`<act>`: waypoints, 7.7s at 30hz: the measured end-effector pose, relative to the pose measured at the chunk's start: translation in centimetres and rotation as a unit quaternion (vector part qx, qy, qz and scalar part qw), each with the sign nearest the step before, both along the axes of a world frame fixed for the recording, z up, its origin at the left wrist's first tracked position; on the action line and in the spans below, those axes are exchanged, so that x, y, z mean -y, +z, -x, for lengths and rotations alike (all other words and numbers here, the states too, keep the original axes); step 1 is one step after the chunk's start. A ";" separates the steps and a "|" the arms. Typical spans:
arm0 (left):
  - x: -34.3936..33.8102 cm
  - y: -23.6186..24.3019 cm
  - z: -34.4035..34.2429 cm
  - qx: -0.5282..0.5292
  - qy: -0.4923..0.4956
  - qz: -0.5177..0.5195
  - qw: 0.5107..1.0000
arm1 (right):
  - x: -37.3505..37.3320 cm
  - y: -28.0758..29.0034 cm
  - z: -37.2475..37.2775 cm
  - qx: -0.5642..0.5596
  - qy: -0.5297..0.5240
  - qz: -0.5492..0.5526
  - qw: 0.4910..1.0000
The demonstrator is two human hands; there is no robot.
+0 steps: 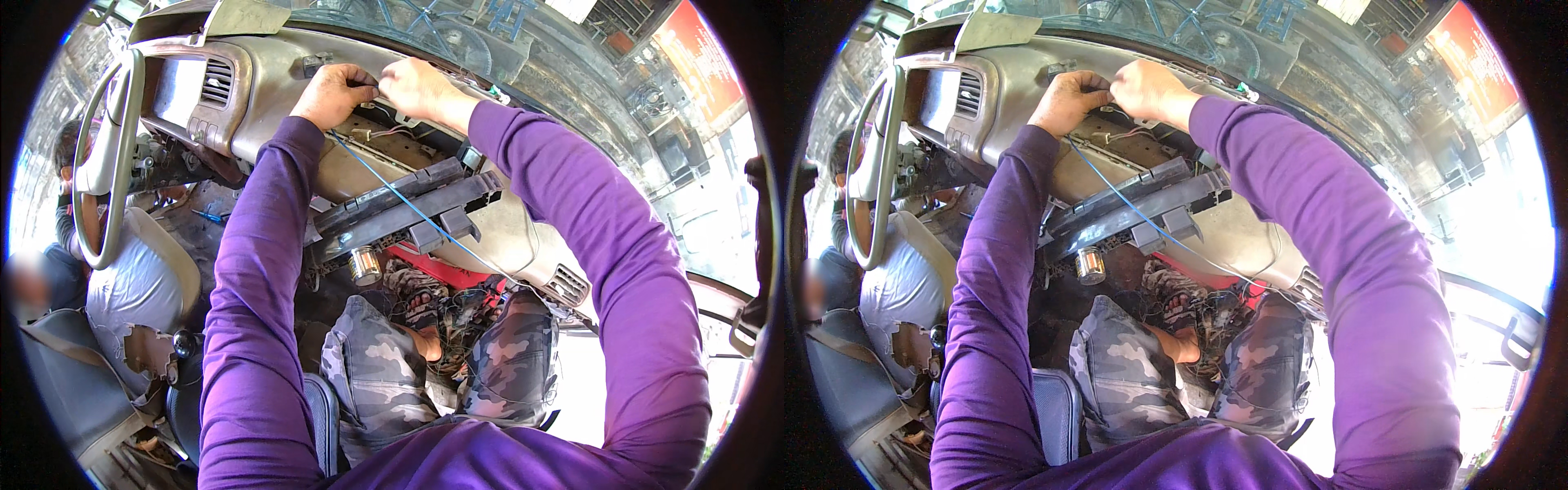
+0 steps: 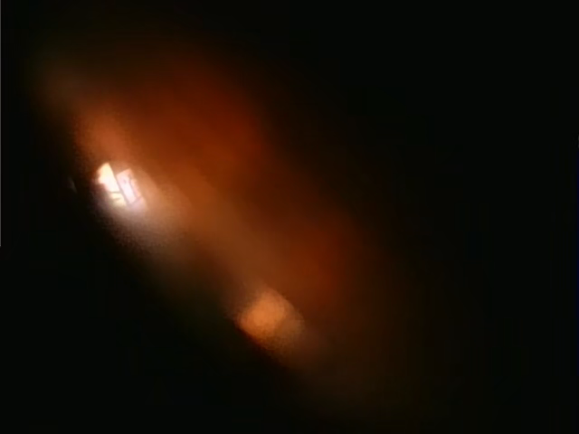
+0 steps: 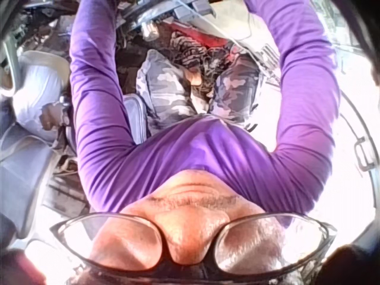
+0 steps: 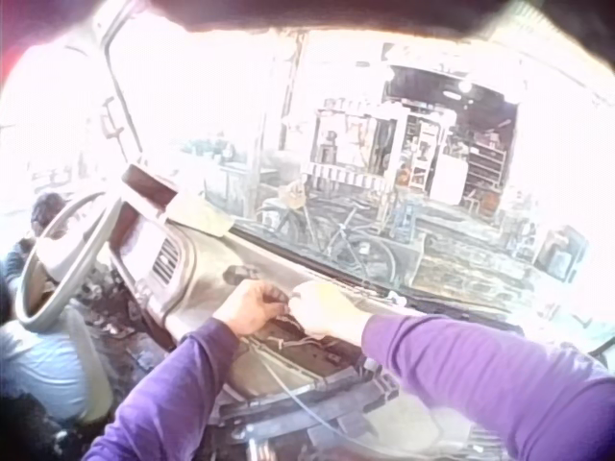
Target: The person works inside a vehicle's cabin, manipulating exposed wires and connectors near the dashboard. They use a screwdriver to adjust components and connect wire ends, occasionally reaching for tools on the dashboard.
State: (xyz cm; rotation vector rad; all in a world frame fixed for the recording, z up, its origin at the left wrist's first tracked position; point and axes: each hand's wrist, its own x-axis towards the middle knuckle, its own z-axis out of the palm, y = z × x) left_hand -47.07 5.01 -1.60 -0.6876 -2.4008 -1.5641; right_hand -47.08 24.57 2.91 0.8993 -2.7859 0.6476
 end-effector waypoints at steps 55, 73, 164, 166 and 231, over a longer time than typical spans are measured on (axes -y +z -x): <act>0.4 -0.2 0.0 -0.004 0.019 0.016 1.000 | -1.1 1.4 -0.2 -0.232 0.078 -0.163 0.956; -0.4 -0.6 0.6 -0.043 0.059 0.019 0.997 | -1.2 2.5 -1.6 0.007 -0.067 -0.077 0.995; -1.9 -0.2 -8.0 -0.040 0.262 0.172 0.949 | -22.3 -13.6 -42.6 0.022 -0.275 0.023 0.961; -2.1 0.2 -8.1 -0.001 0.237 0.141 0.961 | -22.6 -13.6 -42.7 0.028 -0.285 0.025 0.958; -1.2 0.7 -8.2 0.011 0.104 -0.029 0.994 | -7.4 3.7 -5.9 -0.282 -0.028 -0.290 0.914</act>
